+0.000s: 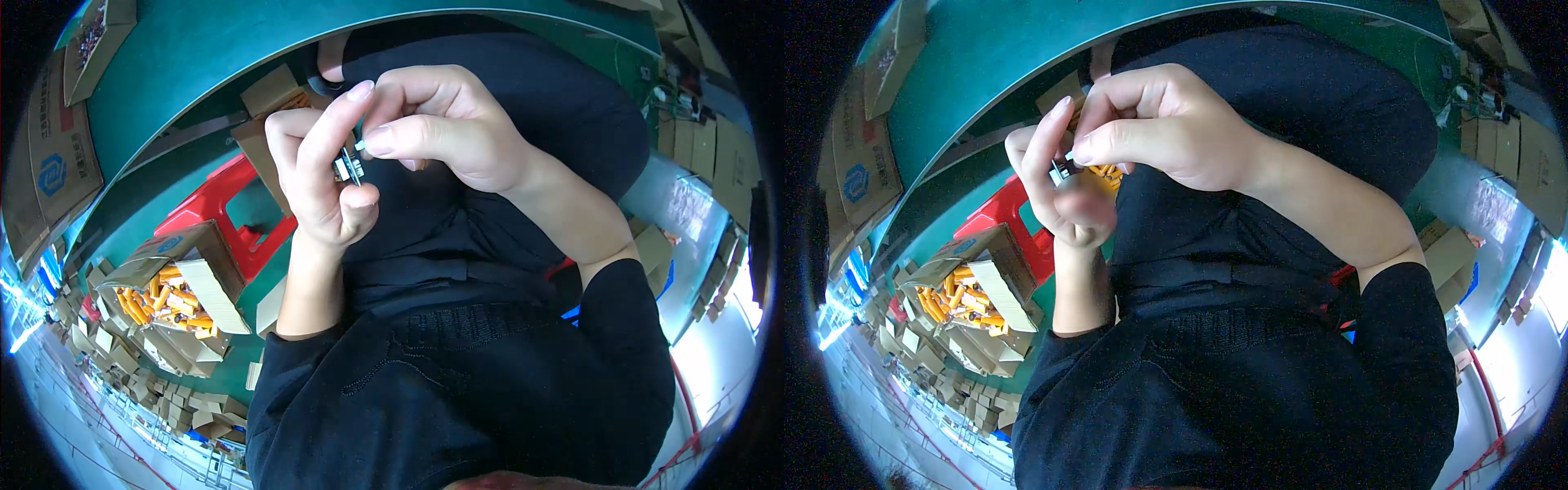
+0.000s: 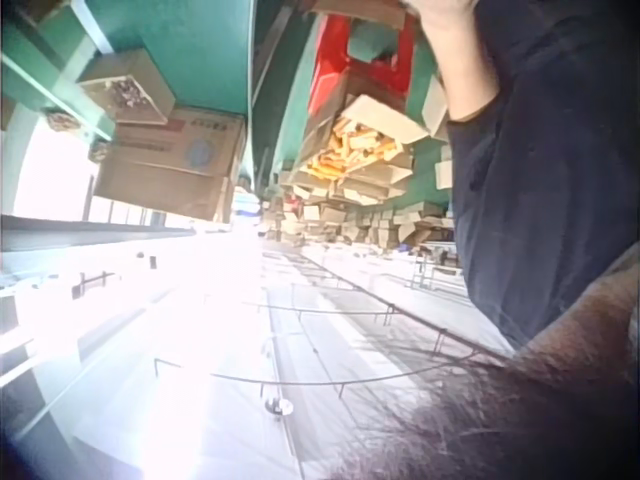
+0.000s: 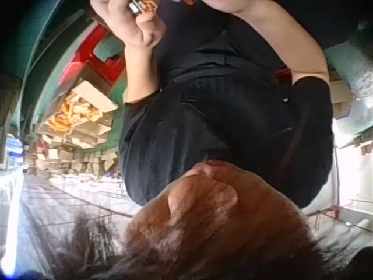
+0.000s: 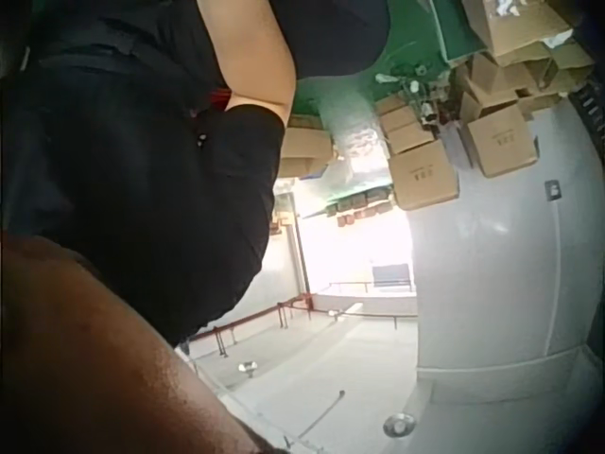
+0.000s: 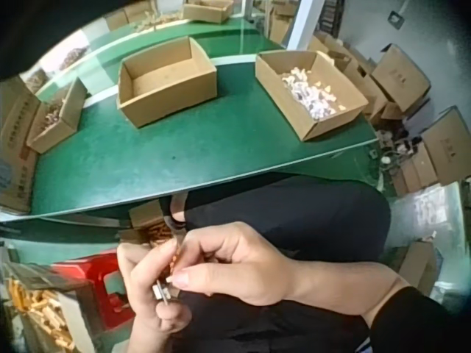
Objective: Assembling electronic components by inserting batteries into a plastic housing.
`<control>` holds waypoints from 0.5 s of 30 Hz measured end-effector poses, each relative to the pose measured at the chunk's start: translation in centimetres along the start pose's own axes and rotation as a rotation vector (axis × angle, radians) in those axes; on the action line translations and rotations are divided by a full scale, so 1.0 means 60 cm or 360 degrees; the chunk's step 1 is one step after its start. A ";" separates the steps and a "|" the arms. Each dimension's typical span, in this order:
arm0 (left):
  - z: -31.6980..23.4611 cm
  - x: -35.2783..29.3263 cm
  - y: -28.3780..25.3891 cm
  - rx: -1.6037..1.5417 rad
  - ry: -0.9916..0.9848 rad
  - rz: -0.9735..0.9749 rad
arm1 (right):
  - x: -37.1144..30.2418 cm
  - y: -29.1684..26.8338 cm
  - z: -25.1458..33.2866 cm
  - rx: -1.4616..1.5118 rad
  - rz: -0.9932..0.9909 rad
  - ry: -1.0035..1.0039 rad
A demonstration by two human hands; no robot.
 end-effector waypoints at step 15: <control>0.000 0.002 0.003 0.0068 0.0073 -0.0024 | -0.005 -0.002 0.003 0.0036 0.0057 0.0027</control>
Point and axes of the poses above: each hand's wrist, its own x-axis towards the middle knuckle, its own y-axis out of the palm, z = x × y, the point moved 4 cm from there along x, towards the middle knuckle, and after that the axes turned 9 degrees about y, right-handed, at the moved point
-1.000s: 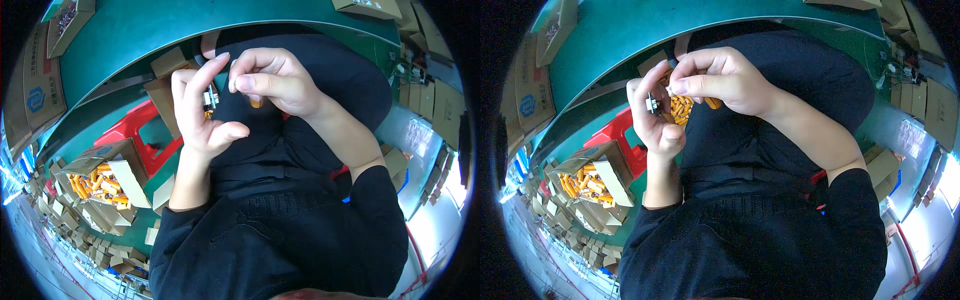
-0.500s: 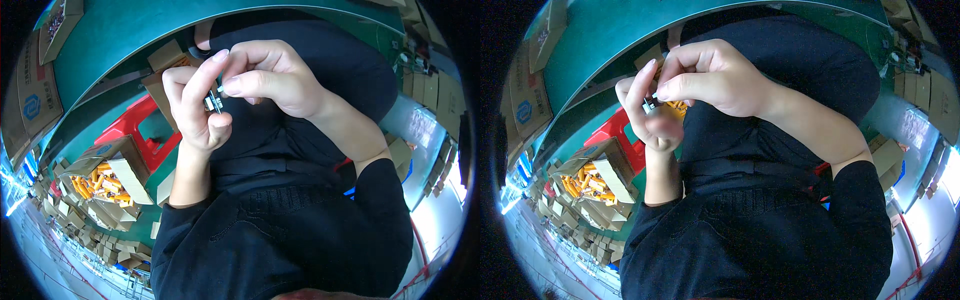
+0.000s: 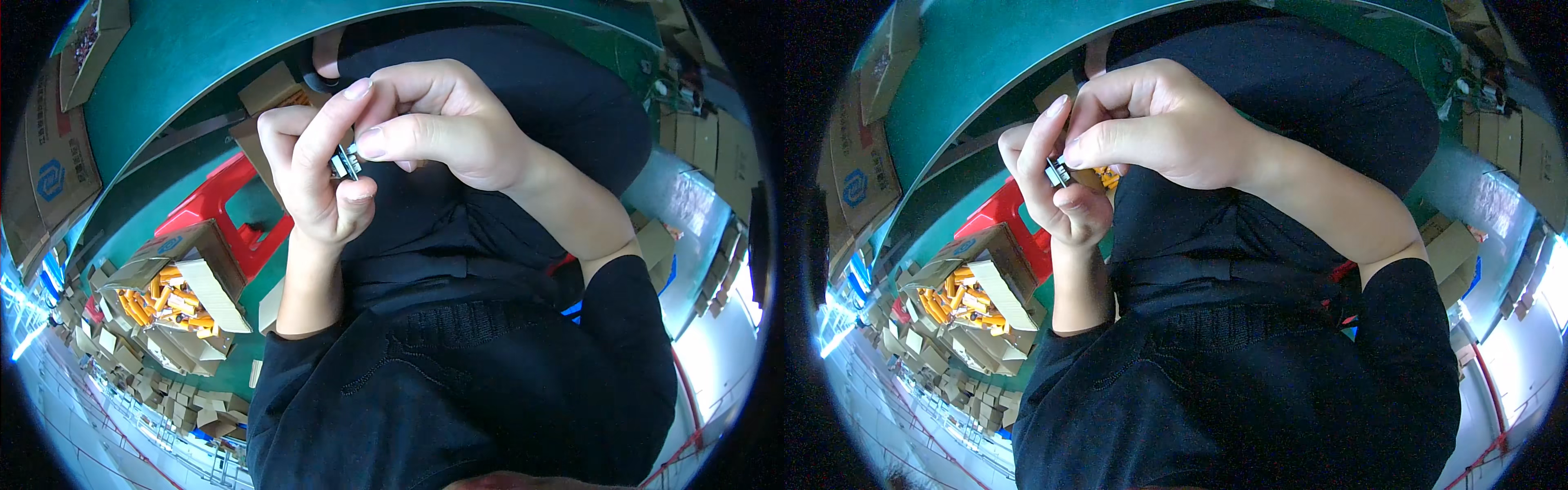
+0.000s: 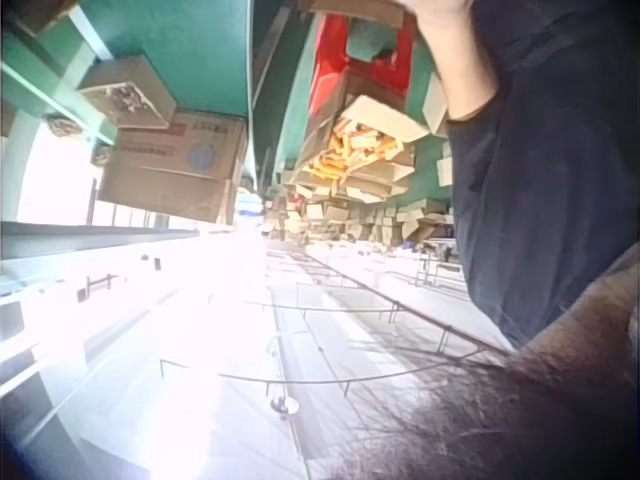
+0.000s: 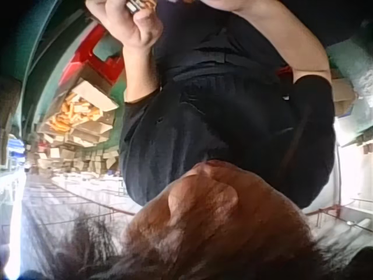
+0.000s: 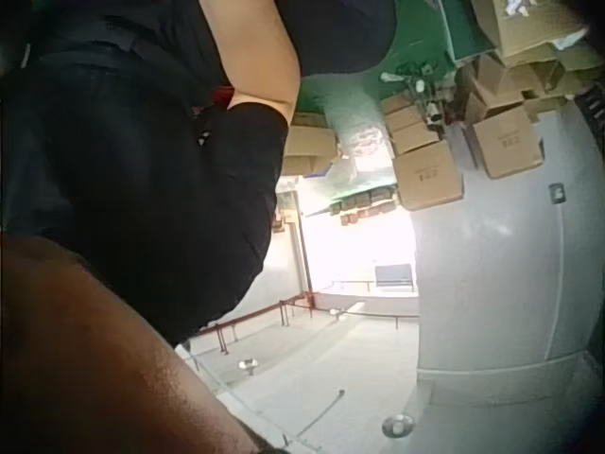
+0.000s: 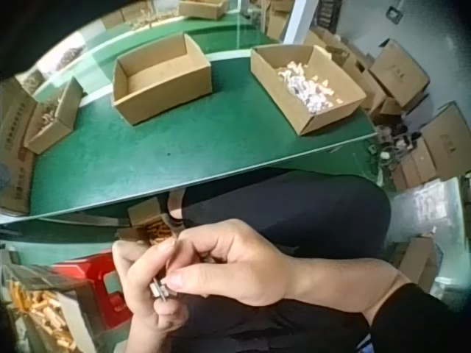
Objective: Assembling electronic components by inserting batteries into a plastic housing.
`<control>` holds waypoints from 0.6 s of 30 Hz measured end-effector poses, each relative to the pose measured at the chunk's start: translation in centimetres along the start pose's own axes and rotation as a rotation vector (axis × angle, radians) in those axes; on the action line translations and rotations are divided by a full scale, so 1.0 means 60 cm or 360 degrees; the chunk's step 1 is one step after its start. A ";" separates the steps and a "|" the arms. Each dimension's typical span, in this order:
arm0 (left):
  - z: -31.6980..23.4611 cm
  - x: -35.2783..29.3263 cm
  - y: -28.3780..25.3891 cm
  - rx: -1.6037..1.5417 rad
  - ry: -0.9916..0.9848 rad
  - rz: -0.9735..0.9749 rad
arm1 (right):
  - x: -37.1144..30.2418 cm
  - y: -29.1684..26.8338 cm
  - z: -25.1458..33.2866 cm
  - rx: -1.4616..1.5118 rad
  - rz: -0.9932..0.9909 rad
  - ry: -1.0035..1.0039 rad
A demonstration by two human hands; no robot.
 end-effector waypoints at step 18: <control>0.005 -0.011 0.006 -0.0407 -0.0258 0.0214 | 0.002 -0.015 0.003 -0.0124 0.0023 0.0083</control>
Point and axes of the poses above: each hand's wrist, its own x-axis towards the middle knuckle, its own y-axis out of the palm, z = x × y, the point moved 4 cm from there along x, towards the middle knuckle, and after that the axes turned 9 degrees about y, right-handed, at the moved point
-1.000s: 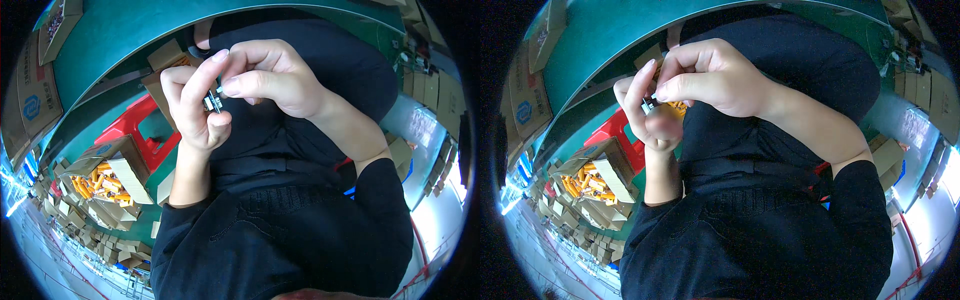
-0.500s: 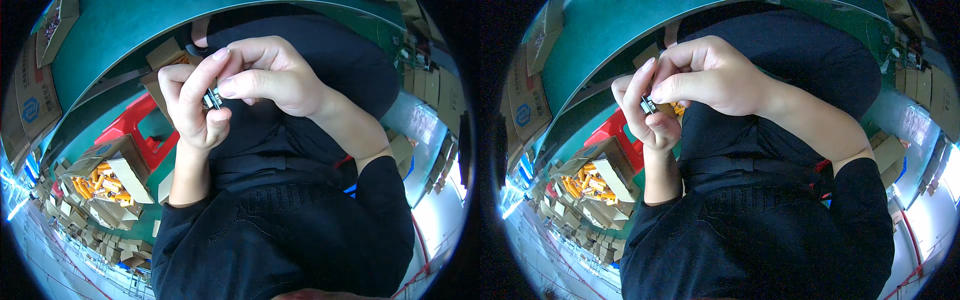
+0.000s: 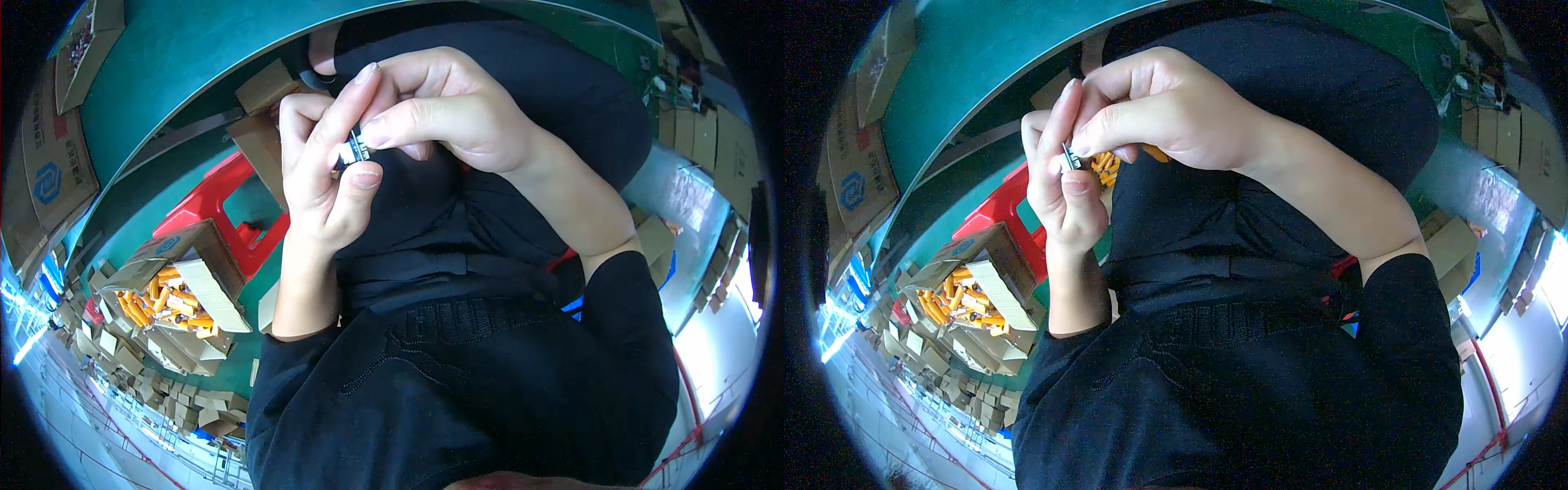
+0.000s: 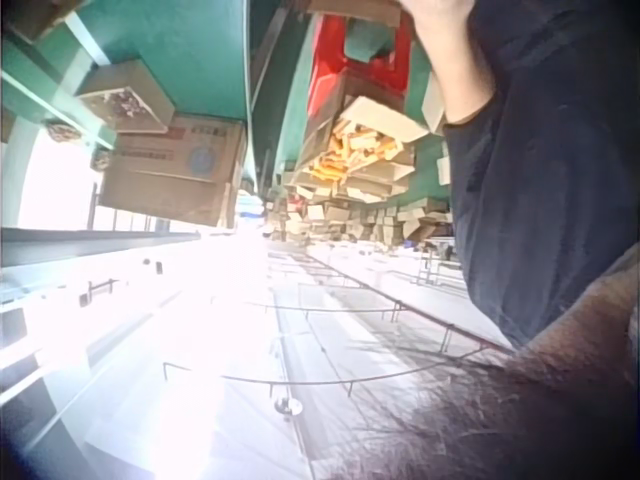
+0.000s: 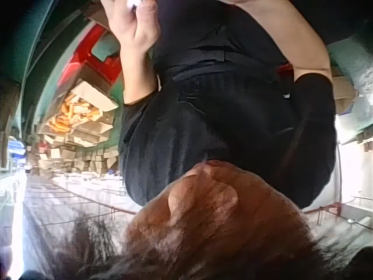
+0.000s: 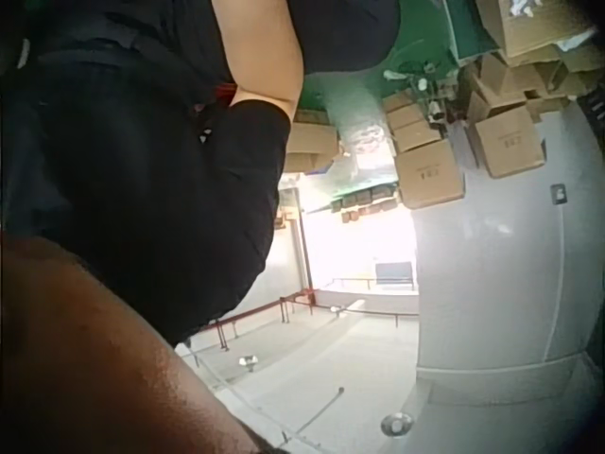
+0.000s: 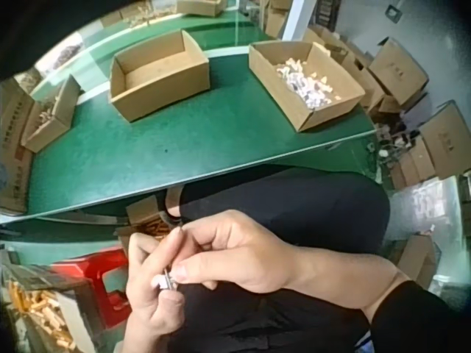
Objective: Assembling electronic components by inserting batteries into a plastic housing.
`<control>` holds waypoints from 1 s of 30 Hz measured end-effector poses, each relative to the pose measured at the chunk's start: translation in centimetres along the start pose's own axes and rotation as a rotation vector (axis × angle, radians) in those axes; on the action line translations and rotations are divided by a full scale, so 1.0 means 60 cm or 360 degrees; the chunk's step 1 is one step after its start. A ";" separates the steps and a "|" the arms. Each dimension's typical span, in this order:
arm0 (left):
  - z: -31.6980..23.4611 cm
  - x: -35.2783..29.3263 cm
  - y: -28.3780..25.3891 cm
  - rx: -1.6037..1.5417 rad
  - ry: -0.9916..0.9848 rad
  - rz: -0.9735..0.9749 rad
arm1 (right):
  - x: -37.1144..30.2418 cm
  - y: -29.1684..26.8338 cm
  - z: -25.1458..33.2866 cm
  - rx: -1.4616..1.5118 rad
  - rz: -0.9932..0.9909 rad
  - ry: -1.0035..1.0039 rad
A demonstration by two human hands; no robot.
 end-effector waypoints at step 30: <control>-0.003 -0.013 -0.032 -0.0451 -0.0098 -0.0169 | 0.012 0.010 -0.020 -0.0539 0.0216 -0.0237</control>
Point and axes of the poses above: each hand's wrist, its own x-axis towards the middle knuckle, its own y-axis out of the palm, z = x × y, the point moved 4 cm from there along x, towards the middle knuckle, and after that the axes turned 9 degrees about y, right-handed, at the moved point
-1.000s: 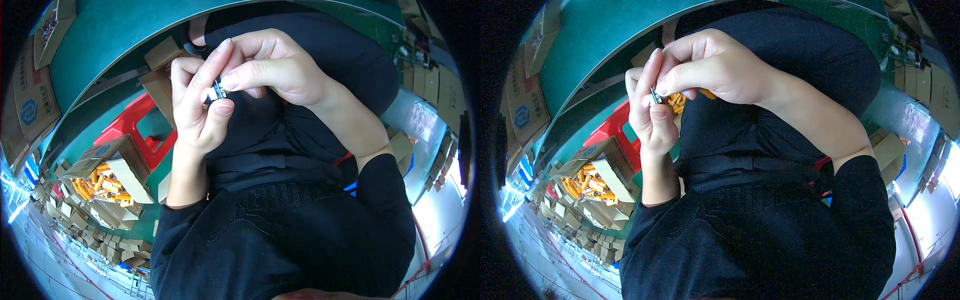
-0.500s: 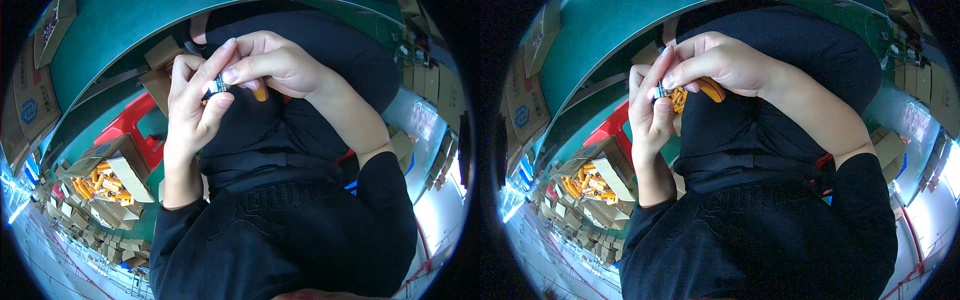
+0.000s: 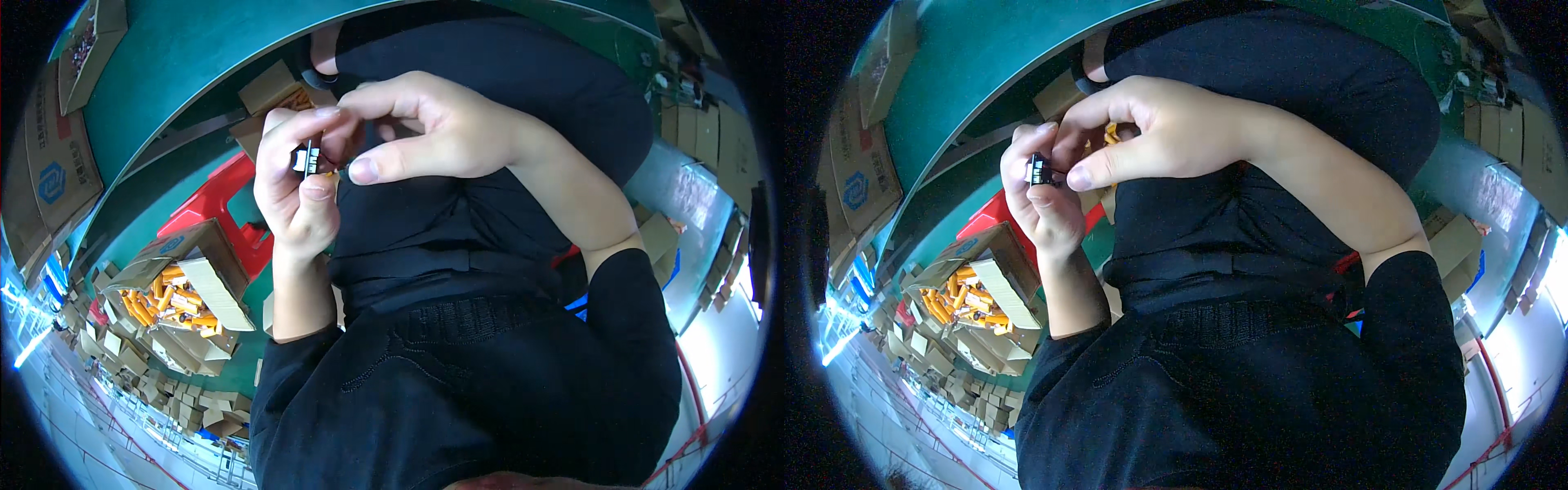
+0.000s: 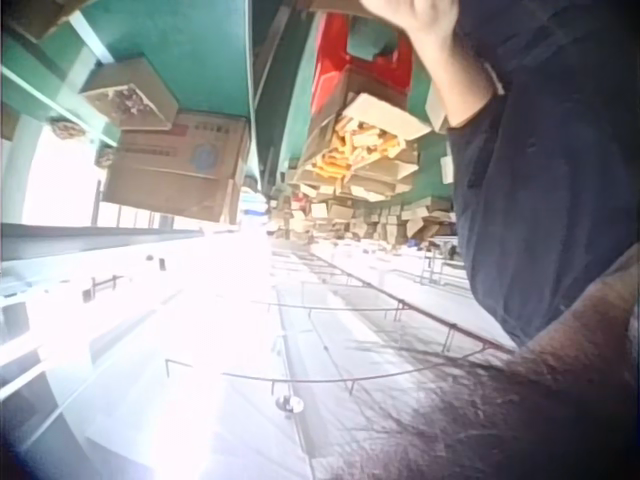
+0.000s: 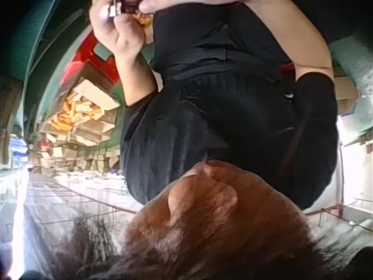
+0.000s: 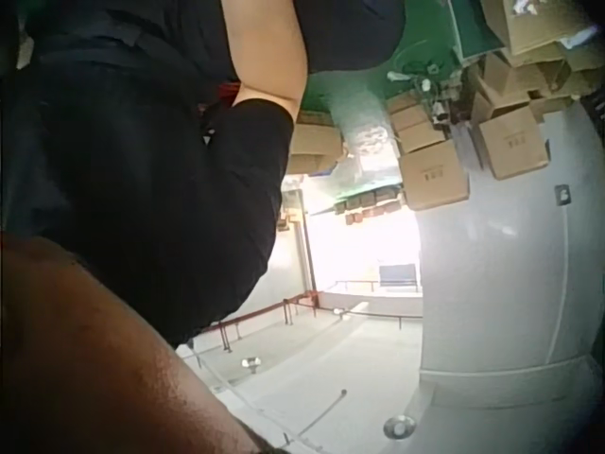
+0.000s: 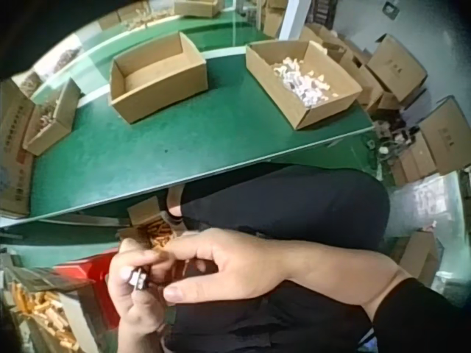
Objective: Assembling electronic components by inserting batteries into a plastic housing.
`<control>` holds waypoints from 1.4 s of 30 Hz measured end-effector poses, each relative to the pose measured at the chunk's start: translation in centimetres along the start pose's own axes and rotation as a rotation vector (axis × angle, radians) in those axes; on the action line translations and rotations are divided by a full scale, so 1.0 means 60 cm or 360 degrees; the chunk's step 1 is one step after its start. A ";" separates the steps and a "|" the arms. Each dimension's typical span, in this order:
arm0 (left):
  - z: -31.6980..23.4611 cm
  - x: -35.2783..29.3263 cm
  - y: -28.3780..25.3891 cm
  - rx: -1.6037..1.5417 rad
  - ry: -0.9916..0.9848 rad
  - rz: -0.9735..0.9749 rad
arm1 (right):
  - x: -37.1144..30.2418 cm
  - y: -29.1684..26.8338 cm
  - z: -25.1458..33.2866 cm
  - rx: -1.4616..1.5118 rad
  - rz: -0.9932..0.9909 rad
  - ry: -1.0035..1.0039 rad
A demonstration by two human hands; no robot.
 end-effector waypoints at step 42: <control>0.052 -0.031 -0.103 -0.0574 -0.0545 -0.0779 | -0.002 -0.009 -0.028 0.0173 0.0137 0.0882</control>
Point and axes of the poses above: each hand's wrist, its own x-axis towards the middle knuckle, its own y-axis out of the palm, z = x × y, the point moved 4 cm from there along x, towards the middle knuckle, and after that the axes turned 9 degrees about y, right-handed, at the moved point
